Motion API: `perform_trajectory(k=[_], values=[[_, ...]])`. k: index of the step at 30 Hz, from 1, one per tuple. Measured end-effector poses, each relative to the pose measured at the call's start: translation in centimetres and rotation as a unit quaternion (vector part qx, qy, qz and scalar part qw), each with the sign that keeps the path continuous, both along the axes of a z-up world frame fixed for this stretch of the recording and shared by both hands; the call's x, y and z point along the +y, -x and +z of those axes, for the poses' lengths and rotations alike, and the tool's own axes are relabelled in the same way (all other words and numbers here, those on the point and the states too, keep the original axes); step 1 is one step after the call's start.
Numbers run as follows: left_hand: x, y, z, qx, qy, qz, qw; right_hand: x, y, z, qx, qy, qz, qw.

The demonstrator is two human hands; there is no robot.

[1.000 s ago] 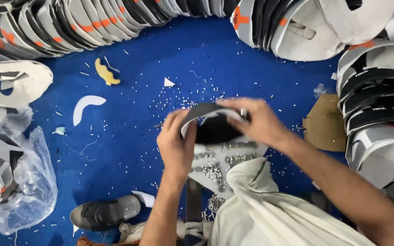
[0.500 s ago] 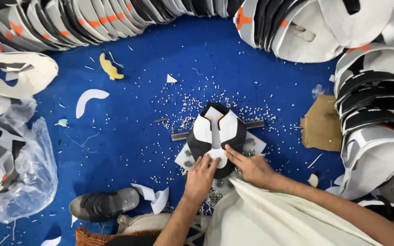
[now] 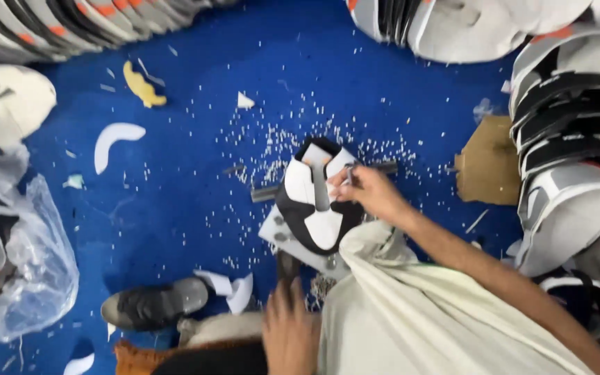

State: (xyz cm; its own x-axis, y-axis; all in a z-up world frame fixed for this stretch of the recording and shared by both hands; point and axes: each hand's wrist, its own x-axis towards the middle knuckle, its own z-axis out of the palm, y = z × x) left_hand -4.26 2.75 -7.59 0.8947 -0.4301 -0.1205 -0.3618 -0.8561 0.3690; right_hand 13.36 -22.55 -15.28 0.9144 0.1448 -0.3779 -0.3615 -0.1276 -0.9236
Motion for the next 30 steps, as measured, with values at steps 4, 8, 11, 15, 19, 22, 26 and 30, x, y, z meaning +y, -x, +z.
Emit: perform_trajectory(k=[4,8,11,15,19,22,26,30], values=[[2.7,5.2,-3.4,0.239,-0.204,0.165,0.935,1.6,-1.1,-0.6,-0.018,-0.134,0.048,0.990],[4.4,4.7,-2.8,0.305,-0.064,0.241,0.919,2.2,-0.8,-3.9,-0.040,-0.194,0.110,0.974],[7.7,7.9,-7.9,0.334,0.108,0.316,0.881,2.3,-0.8,-3.5,-0.026,-0.152,0.089,0.984],[6.8,8.6,-6.1,0.282,0.218,0.375,0.856,2.5,0.5,-3.2,-0.073,-0.146,0.086,0.983],[3.1,3.4,5.2,0.144,0.207,0.326,0.911,2.8,1.0,-2.3,-0.164,-0.049,0.112,0.979],[1.1,3.2,9.6,0.042,0.305,0.314,0.898,2.9,2.4,-2.1,-0.201,-0.013,0.126,0.971],[0.9,4.0,3.4,0.027,0.398,0.422,0.814,2.8,1.7,-1.1,-0.248,0.036,0.129,0.960],[0.2,-0.6,-1.1,0.123,0.300,0.284,0.902,2.6,2.0,-0.4,-0.210,0.016,0.130,0.969]])
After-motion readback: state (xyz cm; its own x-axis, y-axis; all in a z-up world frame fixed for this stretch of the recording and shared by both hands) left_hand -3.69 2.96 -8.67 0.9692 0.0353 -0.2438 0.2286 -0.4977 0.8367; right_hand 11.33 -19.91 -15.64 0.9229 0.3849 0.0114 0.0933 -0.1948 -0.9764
